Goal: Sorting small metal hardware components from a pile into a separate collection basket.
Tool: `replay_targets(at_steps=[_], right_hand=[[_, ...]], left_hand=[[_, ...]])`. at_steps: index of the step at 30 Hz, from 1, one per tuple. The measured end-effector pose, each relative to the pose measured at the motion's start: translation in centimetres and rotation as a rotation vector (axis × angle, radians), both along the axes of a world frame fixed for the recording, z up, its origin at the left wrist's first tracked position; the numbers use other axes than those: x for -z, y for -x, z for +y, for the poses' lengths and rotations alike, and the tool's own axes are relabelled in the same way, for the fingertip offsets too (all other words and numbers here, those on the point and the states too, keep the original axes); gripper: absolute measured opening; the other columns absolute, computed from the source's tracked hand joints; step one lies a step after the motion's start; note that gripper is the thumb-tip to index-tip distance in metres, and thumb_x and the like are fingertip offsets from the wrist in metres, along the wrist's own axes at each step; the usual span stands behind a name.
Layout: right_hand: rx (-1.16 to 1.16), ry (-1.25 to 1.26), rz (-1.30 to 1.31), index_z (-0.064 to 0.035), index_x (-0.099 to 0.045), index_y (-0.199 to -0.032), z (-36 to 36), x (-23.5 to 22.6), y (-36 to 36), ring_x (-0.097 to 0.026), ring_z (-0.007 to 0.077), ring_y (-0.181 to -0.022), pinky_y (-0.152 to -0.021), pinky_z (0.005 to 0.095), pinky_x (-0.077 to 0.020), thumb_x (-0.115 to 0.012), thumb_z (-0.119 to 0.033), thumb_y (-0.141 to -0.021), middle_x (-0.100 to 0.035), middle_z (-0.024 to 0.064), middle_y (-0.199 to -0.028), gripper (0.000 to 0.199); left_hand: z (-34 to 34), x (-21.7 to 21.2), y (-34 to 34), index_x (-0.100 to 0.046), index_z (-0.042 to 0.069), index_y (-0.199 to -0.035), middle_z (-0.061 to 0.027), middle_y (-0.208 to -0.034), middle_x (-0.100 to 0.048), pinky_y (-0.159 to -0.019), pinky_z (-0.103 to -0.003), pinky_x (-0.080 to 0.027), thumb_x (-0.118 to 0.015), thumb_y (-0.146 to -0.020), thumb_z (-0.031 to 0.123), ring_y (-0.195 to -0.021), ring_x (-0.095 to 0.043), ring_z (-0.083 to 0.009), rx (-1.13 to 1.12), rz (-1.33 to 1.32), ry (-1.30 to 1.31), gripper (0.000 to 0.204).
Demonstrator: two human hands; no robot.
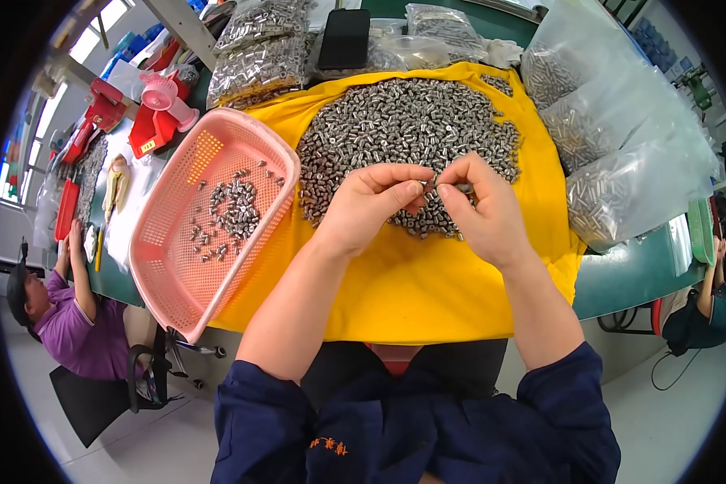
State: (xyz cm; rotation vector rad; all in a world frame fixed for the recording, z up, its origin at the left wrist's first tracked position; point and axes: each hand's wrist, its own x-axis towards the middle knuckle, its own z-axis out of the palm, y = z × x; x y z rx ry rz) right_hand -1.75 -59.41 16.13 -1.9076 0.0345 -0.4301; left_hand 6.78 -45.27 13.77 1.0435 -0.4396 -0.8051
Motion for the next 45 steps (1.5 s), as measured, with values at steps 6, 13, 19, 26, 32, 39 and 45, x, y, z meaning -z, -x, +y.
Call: replay_targets(at_steps=[6,13,19,26,32,39,45], right_hand=[[0.018,0.344,-0.165,-0.0032,-0.047,-0.076,0.1,0.2,-0.1,-0.051,0.0236,-0.061,-0.054,0.0314,-0.0412,-0.052,-0.002,-0.072,-0.051,0.0097,-0.067,0.006],[0.064,0.513,-0.253,-0.0047,-0.044,-0.074,0.5,0.7,-0.4,-0.048,0.0284,-0.063,-0.055,0.0375,-0.0394,-0.051,-0.001,-0.07,-0.048,0.0111,-0.066,0.009],[0.062,0.616,-0.259,-0.0051,-0.044,-0.074,0.5,1.3,-0.5,-0.049,0.0288,-0.063,-0.056,0.0381,-0.0397,-0.052,-0.002,-0.07,-0.049,0.0108,-0.065,0.01],[0.11,0.49,-0.11,-0.0044,-0.044,-0.075,0.8,1.1,-0.3,-0.05,0.0277,-0.061,-0.054,0.0377,-0.0398,-0.052,-0.004,-0.072,-0.05,0.0107,-0.064,0.008],[0.176,0.178,0.019,-0.0028,-0.047,-0.078,0.3,0.0,0.0,-0.05,0.0141,-0.05,-0.048,0.0253,-0.039,-0.049,-0.003,-0.075,-0.052,0.0078,-0.06,0.003],[0.058,0.084,-0.095,-0.0017,-0.048,-0.08,0.4,0.4,-0.2,-0.05,0.0109,-0.054,-0.05,0.0237,-0.0404,-0.05,-0.003,-0.076,-0.054,0.007,-0.065,0.004],[0.037,0.054,-0.071,-0.0011,-0.048,-0.08,0.3,0.6,-0.2,-0.052,0.0112,-0.056,-0.051,0.0236,-0.0416,-0.05,-0.003,-0.076,-0.055,0.0074,-0.067,0.005]], left_hand=[[0.0,-0.2,0.1,-0.058,-0.001,-0.096,-0.0029,-0.082,-0.059,-0.065,-0.019,-0.045,-0.052,-0.08,0.002,-0.07,-0.053,-0.0075,-0.014,-0.089,-0.052,0.018],[-0.2,-0.5,0.3,-0.059,-0.002,-0.094,-0.0036,-0.084,-0.061,-0.067,-0.021,-0.046,-0.053,-0.079,0.001,-0.075,-0.055,-0.0087,-0.049,-0.174,-0.151,0.016],[-0.5,-0.9,0.6,-0.061,0.001,-0.087,-0.0076,-0.082,-0.062,-0.067,-0.024,-0.045,-0.057,-0.071,-0.002,-0.074,-0.059,-0.0167,-0.193,-0.921,-0.475,0.016],[-0.3,-0.1,0.1,-0.061,0.001,-0.083,-0.0094,-0.08,-0.061,-0.065,-0.027,-0.045,-0.059,-0.069,0.001,-0.072,-0.059,-0.021,-0.296,-1.072,-0.409,0.014],[0.3,-0.1,-0.8,-0.062,0.002,-0.081,-0.0017,-0.074,-0.057,-0.066,-0.022,-0.043,-0.059,-0.074,0.004,-0.072,-0.055,-0.0132,-0.376,-0.771,-0.4,0.009],[0.1,0.1,-0.3,-0.057,0.002,-0.096,-0.0025,-0.081,-0.058,-0.064,-0.019,-0.045,-0.054,-0.08,0.007,-0.071,-0.054,-0.0087,-0.079,0.049,-0.059,0.017],[0.0,0.6,-0.2,-0.056,0.001,-0.095,-0.0053,-0.083,-0.059,-0.066,-0.024,-0.049,-0.053,-0.08,0.005,-0.074,-0.057,-0.0123,0.004,0.206,0.055,0.015]])
